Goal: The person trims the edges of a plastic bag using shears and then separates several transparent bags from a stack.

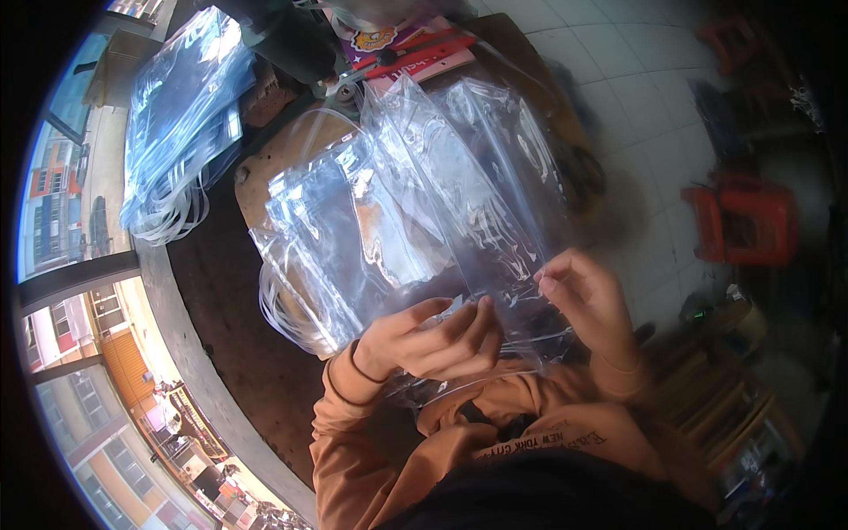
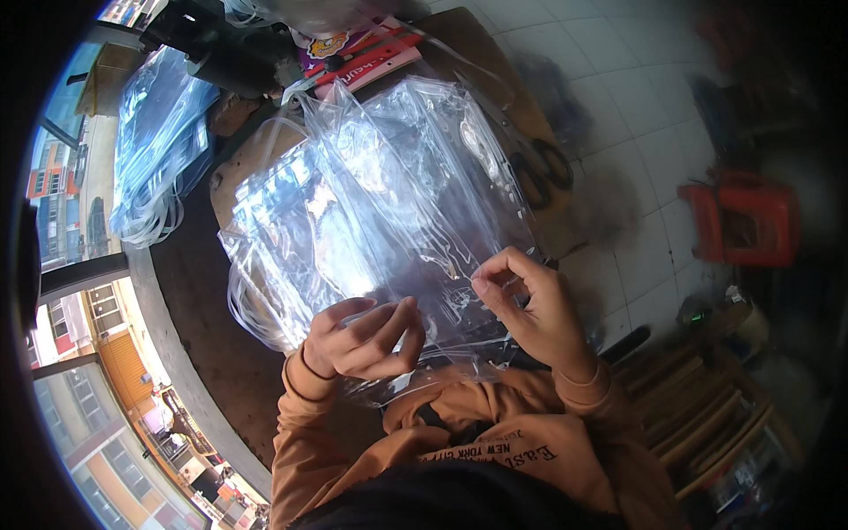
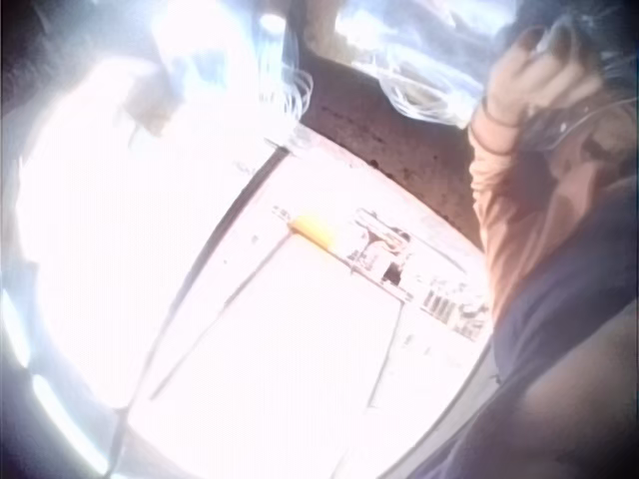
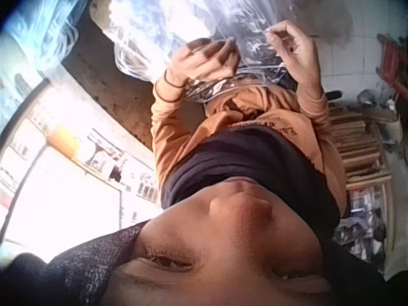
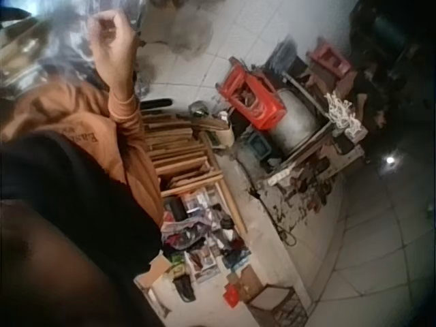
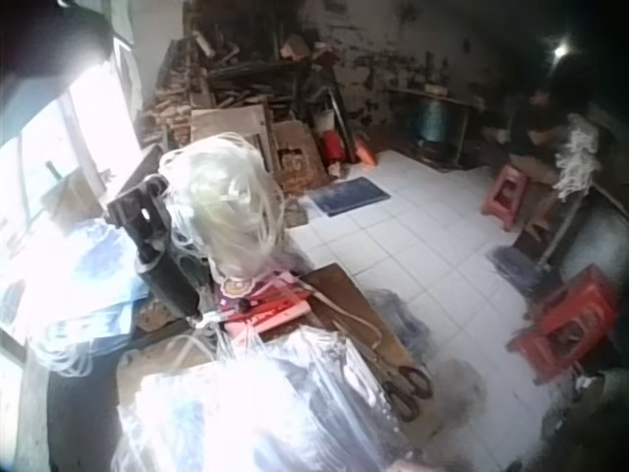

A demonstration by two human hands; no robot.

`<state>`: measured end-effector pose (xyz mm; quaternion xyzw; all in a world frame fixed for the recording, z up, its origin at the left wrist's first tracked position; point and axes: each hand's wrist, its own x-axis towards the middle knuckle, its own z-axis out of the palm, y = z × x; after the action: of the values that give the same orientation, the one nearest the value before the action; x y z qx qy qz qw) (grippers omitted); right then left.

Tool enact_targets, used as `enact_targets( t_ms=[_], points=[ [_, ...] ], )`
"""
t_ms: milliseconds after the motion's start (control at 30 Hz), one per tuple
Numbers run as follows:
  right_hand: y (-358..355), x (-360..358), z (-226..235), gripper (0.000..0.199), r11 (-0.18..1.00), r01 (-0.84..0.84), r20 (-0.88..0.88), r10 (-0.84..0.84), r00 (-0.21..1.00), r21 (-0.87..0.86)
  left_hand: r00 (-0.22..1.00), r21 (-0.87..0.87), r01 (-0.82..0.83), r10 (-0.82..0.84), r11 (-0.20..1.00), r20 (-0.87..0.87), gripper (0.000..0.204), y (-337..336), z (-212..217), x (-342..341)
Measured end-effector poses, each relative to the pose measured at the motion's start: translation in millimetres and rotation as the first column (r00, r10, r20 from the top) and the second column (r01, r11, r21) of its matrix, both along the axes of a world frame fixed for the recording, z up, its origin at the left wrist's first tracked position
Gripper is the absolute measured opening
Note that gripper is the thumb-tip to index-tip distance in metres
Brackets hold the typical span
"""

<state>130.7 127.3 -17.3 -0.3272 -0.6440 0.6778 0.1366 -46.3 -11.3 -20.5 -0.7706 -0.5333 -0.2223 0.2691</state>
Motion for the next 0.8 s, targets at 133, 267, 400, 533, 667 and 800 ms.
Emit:
enact_targets(
  t_ms=[133,267,400,533,667,800],
  points=[
    [7,-26,-3,0.013,0.906,0.112,-0.035,-0.107,0.994,0.408,1.000,0.001,0.027,-0.027,1.000,0.002,0.018,1,-2,0],
    [18,-48,-6,0.015,0.925,0.086,-0.103,-0.051,0.993,0.370,1.000,0.000,0.025,-0.025,1.000,0.012,0.016,0,0,1],
    [21,-54,-9,0.010,0.951,0.110,-0.113,-0.081,0.990,0.288,1.000,0.014,0.013,-0.013,1.000,0.018,0.016,-1,-2,2],
    [29,-48,-15,0.013,0.995,0.058,-0.116,-0.048,0.992,0.082,1.000,0.017,0.000,0.000,1.000,0.024,0.016,-2,-4,3],
    [36,-47,-17,0.016,0.985,-0.012,-0.191,-0.022,0.981,-0.174,0.999,-0.005,0.018,-0.018,1.000,0.042,0.016,-3,-4,2],
    [38,-47,-16,0.016,0.958,-0.035,-0.205,-0.026,0.979,-0.285,0.999,0.041,0.042,-0.042,0.998,0.006,0.009,1,-4,-2]
  ],
)
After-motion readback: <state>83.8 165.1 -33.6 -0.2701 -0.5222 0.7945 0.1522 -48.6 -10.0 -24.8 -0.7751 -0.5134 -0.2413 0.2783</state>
